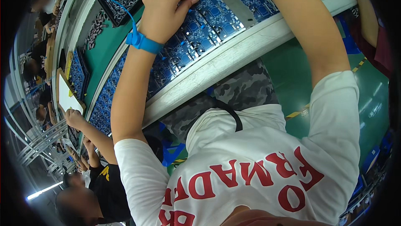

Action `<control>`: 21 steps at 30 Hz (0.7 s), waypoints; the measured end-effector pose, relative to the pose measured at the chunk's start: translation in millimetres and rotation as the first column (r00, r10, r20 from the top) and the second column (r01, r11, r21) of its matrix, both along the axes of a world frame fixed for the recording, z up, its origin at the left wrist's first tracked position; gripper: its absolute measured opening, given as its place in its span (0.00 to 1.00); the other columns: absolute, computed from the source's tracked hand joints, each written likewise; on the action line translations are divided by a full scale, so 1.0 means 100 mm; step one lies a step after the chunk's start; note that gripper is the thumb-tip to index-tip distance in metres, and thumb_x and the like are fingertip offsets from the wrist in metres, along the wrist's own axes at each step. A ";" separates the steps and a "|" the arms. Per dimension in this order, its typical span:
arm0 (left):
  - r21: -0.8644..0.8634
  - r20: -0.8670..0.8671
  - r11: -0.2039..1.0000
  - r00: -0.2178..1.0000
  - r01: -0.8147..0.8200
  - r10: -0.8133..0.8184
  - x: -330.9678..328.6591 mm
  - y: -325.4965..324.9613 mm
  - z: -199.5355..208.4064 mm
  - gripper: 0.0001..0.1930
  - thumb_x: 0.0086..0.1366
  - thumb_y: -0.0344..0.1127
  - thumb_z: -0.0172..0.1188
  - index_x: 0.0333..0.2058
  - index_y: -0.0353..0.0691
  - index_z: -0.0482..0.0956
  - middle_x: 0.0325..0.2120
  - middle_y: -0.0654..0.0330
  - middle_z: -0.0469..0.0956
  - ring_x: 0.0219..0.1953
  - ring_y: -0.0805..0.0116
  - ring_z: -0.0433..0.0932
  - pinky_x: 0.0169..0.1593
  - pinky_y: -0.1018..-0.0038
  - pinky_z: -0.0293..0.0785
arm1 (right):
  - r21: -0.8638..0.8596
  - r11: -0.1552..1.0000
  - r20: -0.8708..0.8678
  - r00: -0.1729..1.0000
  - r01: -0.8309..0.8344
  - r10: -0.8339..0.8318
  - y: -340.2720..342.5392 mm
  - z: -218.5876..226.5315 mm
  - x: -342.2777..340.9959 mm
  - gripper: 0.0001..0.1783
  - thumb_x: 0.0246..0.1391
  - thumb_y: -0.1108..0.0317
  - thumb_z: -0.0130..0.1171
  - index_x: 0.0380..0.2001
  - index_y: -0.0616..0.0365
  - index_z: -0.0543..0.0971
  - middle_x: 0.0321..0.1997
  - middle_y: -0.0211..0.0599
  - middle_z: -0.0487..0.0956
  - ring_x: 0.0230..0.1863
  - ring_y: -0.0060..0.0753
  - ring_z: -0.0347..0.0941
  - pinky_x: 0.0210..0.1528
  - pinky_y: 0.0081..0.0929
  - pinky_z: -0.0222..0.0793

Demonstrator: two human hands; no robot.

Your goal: Placing small electronic components onto a printed circuit board at an assembly line.

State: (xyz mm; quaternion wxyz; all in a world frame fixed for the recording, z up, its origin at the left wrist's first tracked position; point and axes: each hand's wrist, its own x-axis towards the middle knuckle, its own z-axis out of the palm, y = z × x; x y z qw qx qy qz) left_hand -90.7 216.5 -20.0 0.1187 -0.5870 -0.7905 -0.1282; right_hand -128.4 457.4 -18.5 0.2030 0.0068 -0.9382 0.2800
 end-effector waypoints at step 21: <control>-0.005 0.027 1.000 0.999 0.027 -0.027 0.02 0.04 0.20 0.06 0.65 0.35 0.66 0.39 0.45 0.89 0.34 0.63 0.83 0.40 0.64 0.81 0.45 0.66 0.70 | -0.301 0.949 -0.189 0.981 -0.093 0.037 0.08 0.15 0.27 0.14 0.47 0.61 0.68 0.32 0.61 0.87 0.29 0.44 0.86 0.31 0.37 0.83 0.36 0.34 0.77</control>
